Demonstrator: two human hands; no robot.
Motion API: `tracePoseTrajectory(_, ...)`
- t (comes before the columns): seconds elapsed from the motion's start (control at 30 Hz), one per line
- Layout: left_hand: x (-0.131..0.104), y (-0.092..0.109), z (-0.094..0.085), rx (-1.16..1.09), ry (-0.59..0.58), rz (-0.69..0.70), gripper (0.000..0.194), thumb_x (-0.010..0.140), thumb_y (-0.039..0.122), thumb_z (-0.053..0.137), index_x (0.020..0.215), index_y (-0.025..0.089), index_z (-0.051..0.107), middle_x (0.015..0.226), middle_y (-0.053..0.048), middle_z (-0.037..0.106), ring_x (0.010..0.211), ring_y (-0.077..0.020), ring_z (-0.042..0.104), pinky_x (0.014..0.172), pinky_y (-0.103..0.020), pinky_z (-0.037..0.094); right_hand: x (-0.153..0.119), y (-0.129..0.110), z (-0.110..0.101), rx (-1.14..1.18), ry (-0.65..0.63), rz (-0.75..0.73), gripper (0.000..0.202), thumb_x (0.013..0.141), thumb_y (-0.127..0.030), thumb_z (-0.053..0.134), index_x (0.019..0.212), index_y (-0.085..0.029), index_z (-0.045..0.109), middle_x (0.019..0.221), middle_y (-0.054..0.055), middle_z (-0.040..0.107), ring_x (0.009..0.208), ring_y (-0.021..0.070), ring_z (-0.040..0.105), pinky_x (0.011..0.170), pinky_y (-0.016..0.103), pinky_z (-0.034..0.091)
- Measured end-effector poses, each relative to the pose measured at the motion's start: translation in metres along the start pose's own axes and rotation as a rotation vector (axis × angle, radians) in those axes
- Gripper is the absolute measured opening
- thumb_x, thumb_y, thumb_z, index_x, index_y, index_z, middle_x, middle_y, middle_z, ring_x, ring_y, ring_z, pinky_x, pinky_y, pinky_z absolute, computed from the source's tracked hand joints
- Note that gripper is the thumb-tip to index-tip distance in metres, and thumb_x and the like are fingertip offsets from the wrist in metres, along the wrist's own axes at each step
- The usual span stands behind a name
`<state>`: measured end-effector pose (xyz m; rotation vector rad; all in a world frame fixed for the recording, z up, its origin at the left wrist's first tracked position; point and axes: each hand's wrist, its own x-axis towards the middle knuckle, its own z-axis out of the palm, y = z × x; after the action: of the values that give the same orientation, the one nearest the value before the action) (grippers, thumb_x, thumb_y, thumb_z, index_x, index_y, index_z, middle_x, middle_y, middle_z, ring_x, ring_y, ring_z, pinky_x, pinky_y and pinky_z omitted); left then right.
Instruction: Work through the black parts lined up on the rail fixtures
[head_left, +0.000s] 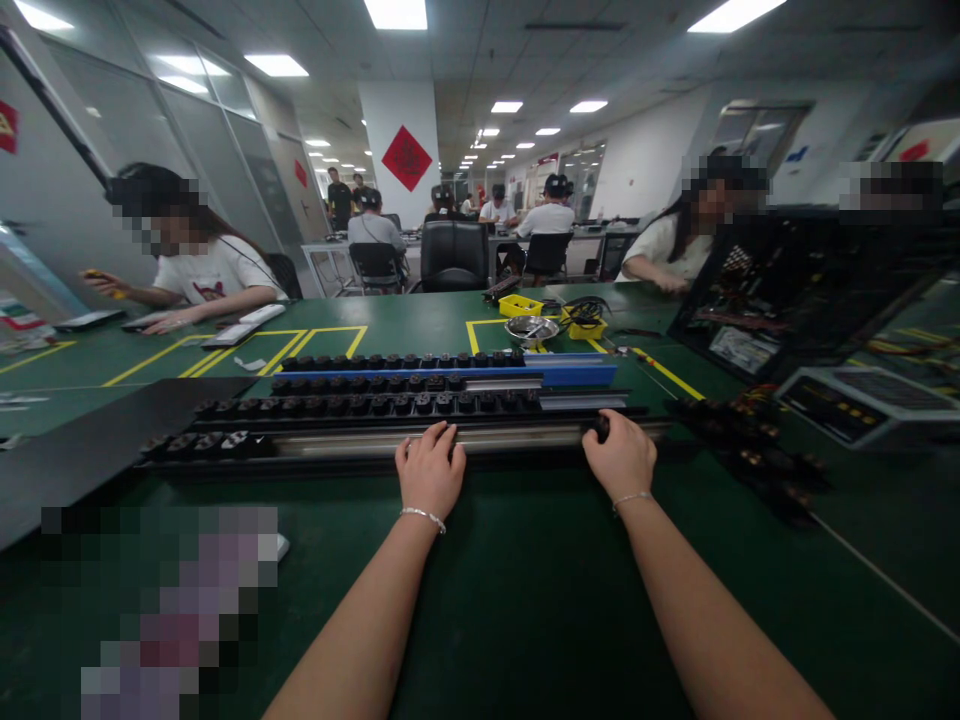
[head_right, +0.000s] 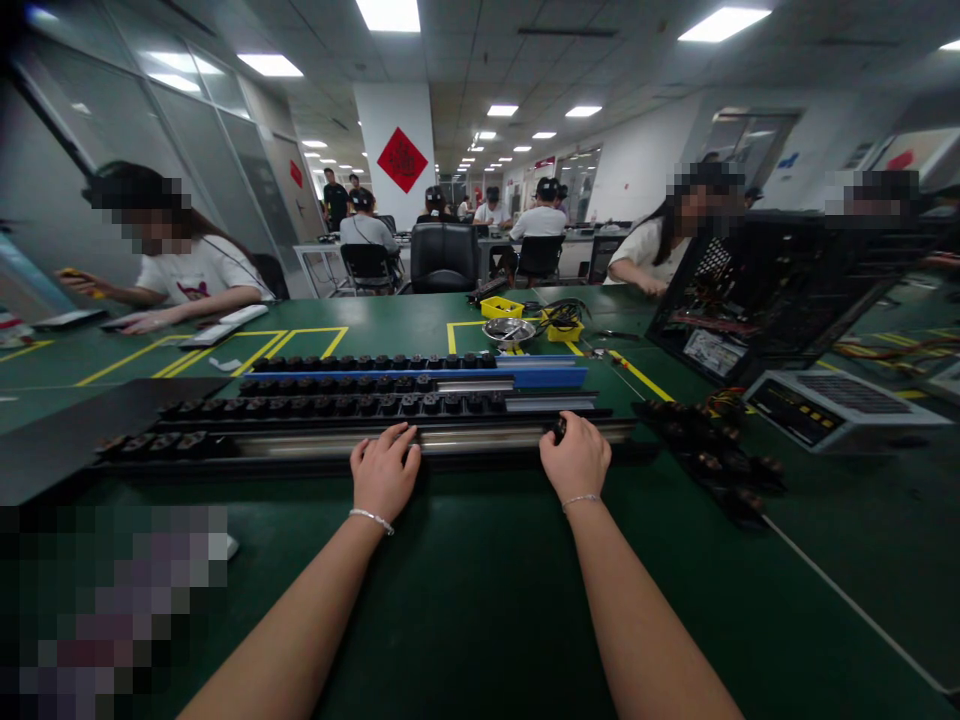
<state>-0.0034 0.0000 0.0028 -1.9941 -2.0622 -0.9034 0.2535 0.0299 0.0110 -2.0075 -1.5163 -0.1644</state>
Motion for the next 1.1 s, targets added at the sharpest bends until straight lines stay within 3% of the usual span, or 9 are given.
tracePoseTrajectory(0.53,0.0006,0.001,-0.0027,0.005,-0.028,-0.011,0.035,0.086,0.034,0.041,0.115,0.03,0.06,0.126,-0.002,0.057,0.108,-0.0216,0.053,0.101,-0.044,0.026,0.0018,0.0036,0.0009,0.022,-0.017,0.048,0.043,0.075,-0.026,0.045,0.116,-0.017,0.052,0.112,0.012,0.059,0.107,0.0255,0.049,0.092,0.041,0.033)
tracePoseTrajectory(0.8,0.0002,-0.0007,-0.0004,-0.002,-0.011,0.007,0.035,0.086,0.035,0.04,0.115,0.029,0.06,0.126,-0.002,0.057,0.108,-0.0214,0.054,0.101,-0.044,0.026,-0.0006,0.0035,0.0014,0.022,0.01,0.02,0.042,0.075,-0.027,0.044,0.115,-0.018,0.052,0.112,0.01,0.06,0.114,0.0245,0.045,0.102,0.045,0.023)
tracePoseTrajectory(1.1,0.0006,0.0014,-0.002,0.006,-0.027,-0.013,0.035,0.086,0.034,0.041,0.116,0.03,0.06,0.126,-0.003,0.057,0.107,-0.0212,0.054,0.101,-0.044,0.026,0.0019,0.0092,0.0059,0.027,0.038,0.009,0.041,0.073,-0.027,0.043,0.112,-0.017,0.054,0.111,0.01,0.06,0.11,0.0244,0.048,0.099,0.042,0.026)
